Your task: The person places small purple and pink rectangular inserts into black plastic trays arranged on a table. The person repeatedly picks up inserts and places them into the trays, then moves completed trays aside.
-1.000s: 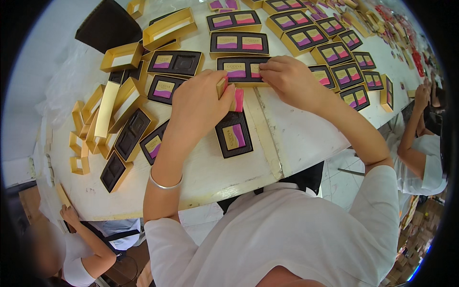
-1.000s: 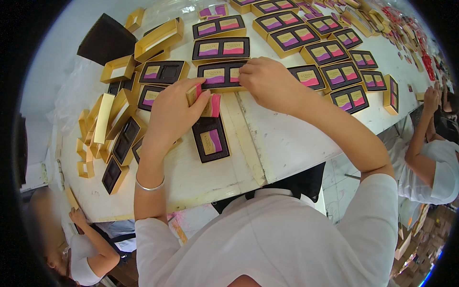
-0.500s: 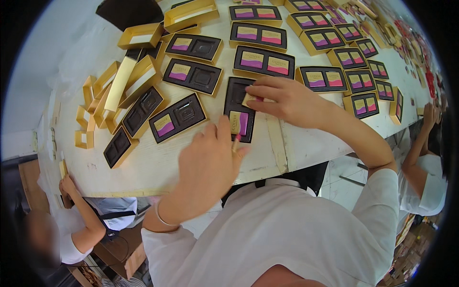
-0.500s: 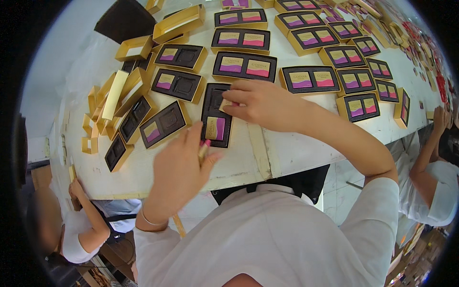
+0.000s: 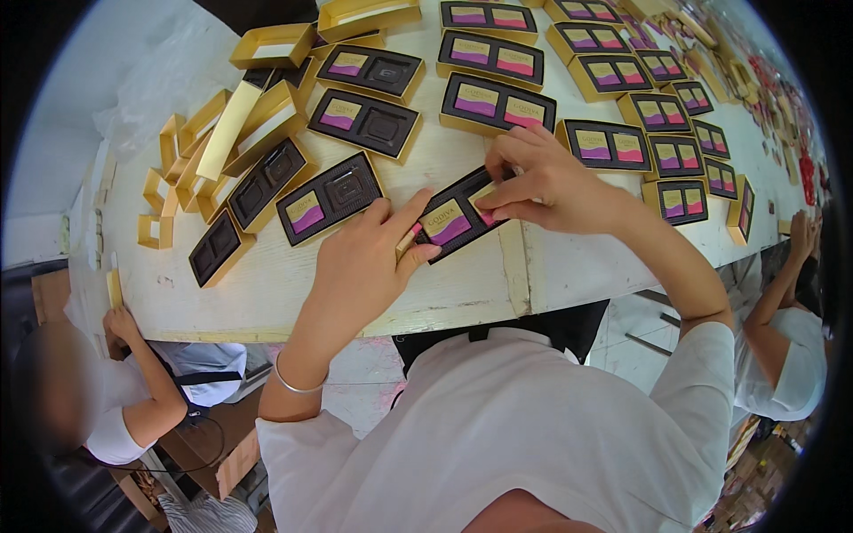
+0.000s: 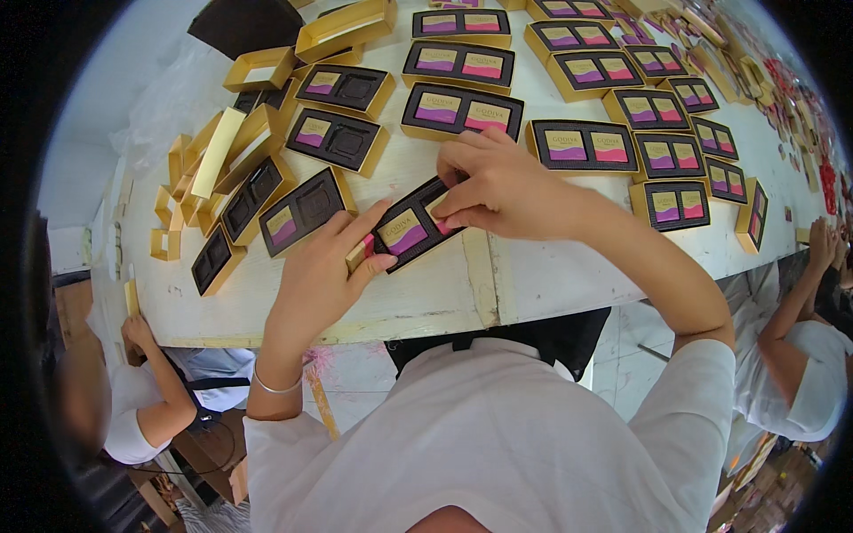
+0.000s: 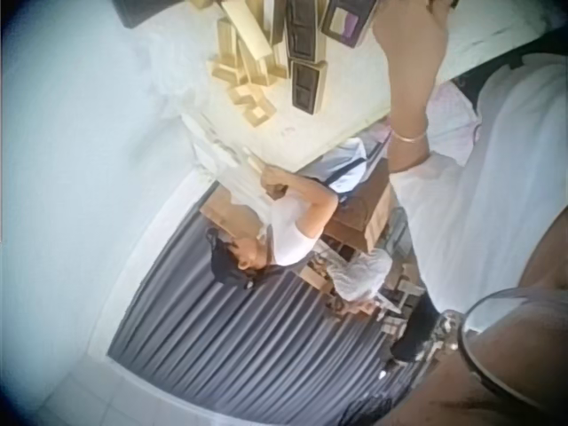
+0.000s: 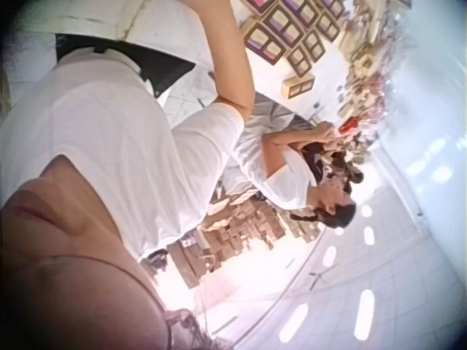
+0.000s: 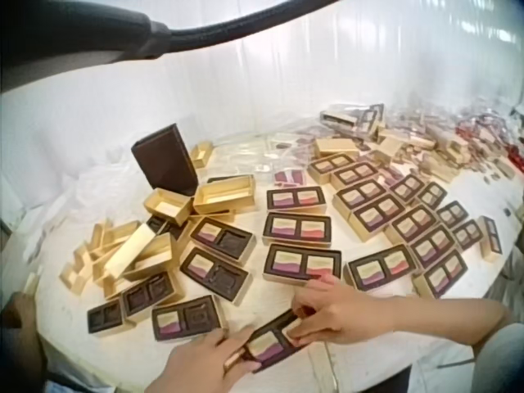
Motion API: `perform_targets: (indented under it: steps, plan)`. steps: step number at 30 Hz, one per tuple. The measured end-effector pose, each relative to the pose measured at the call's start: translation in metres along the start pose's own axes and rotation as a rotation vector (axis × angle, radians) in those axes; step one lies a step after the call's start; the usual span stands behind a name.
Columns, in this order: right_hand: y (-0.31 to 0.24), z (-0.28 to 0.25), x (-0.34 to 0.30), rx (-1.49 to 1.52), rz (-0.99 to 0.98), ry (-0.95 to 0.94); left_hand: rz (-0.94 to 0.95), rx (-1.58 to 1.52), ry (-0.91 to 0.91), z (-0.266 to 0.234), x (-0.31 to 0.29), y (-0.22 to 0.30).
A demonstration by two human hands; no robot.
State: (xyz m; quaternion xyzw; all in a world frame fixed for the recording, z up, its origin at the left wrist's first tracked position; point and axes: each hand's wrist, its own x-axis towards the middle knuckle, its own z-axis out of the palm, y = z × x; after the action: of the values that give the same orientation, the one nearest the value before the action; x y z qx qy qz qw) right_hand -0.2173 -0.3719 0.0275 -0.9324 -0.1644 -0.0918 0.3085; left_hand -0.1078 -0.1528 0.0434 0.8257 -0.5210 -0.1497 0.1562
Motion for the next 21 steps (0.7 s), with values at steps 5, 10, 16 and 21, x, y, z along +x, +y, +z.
perform_targets:
  steps: [5, 10, 16, 21]
  plan:
    - [-0.002, 0.024, -0.011, 0.128, 0.186, 0.166, 0.004, -0.097, -0.090, -0.007, 0.009, -0.001]
    - [-0.022, 0.025, -0.033, -0.114, 0.104, 0.189, 0.069, -0.172, -0.142, 0.001, 0.006, -0.001]
    - [-0.020, -0.018, -0.115, -0.598, 0.315, 0.180, 0.170, -0.515, -0.122, 0.022, 0.026, 0.034]
    - [-0.014, -0.039, -0.126, -0.810, 0.488, 0.322, 0.091, -1.159, -0.464, 0.018, 0.059, 0.015]
